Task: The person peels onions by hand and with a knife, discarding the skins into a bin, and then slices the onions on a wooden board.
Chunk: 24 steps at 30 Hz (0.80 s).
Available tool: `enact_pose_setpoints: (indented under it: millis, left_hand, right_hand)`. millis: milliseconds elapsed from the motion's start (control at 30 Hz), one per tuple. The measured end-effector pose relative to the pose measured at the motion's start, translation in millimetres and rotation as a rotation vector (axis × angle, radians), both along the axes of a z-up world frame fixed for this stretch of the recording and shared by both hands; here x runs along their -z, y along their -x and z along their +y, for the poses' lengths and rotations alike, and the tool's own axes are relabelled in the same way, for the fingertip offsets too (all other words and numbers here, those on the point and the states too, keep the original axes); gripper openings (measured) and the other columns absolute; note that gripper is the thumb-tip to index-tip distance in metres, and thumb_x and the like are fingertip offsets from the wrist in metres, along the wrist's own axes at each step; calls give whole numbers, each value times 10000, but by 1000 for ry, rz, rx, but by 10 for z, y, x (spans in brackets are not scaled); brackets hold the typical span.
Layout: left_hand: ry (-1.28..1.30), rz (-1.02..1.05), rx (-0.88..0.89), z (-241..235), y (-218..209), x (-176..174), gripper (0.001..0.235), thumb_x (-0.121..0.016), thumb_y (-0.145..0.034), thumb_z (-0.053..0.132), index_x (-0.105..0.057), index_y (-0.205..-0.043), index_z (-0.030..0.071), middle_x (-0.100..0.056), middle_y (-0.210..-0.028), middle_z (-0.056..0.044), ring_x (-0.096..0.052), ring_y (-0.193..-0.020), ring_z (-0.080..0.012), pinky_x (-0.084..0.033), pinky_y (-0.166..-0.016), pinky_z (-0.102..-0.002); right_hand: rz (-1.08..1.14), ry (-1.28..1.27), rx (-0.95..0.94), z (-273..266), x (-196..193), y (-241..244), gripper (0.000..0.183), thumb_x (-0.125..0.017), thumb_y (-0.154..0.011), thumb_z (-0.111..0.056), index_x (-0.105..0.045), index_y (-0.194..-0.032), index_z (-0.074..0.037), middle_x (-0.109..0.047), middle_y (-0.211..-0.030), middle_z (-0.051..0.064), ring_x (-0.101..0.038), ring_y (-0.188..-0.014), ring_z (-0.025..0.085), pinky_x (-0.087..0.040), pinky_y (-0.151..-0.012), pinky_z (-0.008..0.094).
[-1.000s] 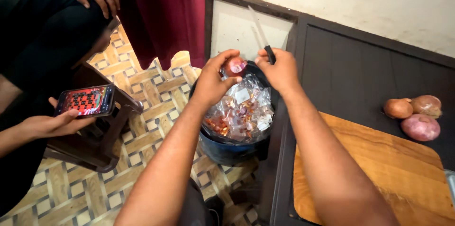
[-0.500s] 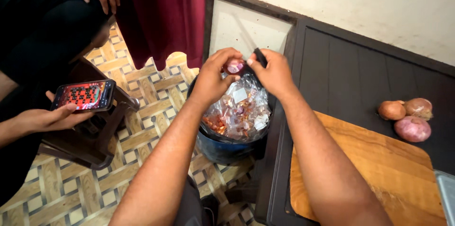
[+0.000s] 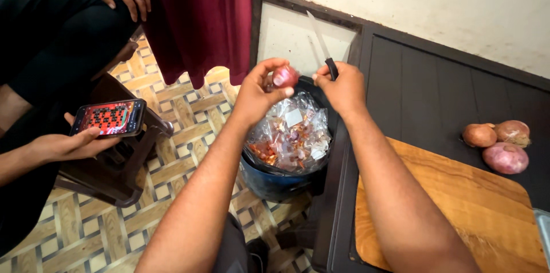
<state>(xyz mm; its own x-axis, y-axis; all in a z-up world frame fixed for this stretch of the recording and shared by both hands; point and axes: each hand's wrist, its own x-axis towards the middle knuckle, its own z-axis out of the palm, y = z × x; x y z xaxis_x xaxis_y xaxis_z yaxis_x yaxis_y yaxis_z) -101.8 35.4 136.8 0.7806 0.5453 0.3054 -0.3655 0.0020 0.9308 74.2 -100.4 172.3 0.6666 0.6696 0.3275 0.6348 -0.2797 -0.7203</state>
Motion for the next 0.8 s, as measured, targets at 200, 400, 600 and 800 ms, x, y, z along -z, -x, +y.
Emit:
enact_pose_setpoints:
  millis: [200, 400, 600, 800]
  left_hand:
    - [422, -187, 296, 94, 115, -50, 618, -707, -945, 63, -450, -1507, 74, -580, -1482, -84, -639, -1233, -178, -571, -964, -333]
    - [407, -155, 303, 96, 118, -21, 626, -702, -965, 75, -442, -1534, 60, -589, -1484, -94, -630, -1224, -178, -558, -954, -322]
    - [388, -128, 348, 112, 78, 20, 560, -615, -1039, 300, -448, -1535, 102, -644, -1355, -67, -643, -1182, -190, -538, -943, -348]
    - [399, 8, 181, 93, -85, 194, 503, -529, -1043, 475, -589, -1401, 127, -692, -1241, -12, -631, -1123, -117, -522, -877, -301]
  right_hand:
    - [398, -203, -258, 11, -79, 160, 220, -795, -950, -191, -787, -1111, -41, -721, -820, -22, -582, -669, 78, -464, -611, 259]
    - [363, -132, -329, -5, -228, 328, 218, -790, -926, -181, -762, -1091, -42, -676, -810, -46, -570, -711, 45, -447, -643, 225]
    - [181, -118, -264, 39, -233, 247, 140, -791, -895, -133, -766, -987, -32, -732, -819, -26, -633, -745, 51, -514, -684, 250]
    - [63, -83, -176, 49, -241, 322, 98, -783, -888, -110, -764, -952, -39, -732, -794, 18, -637, -734, 70, -521, -690, 269]
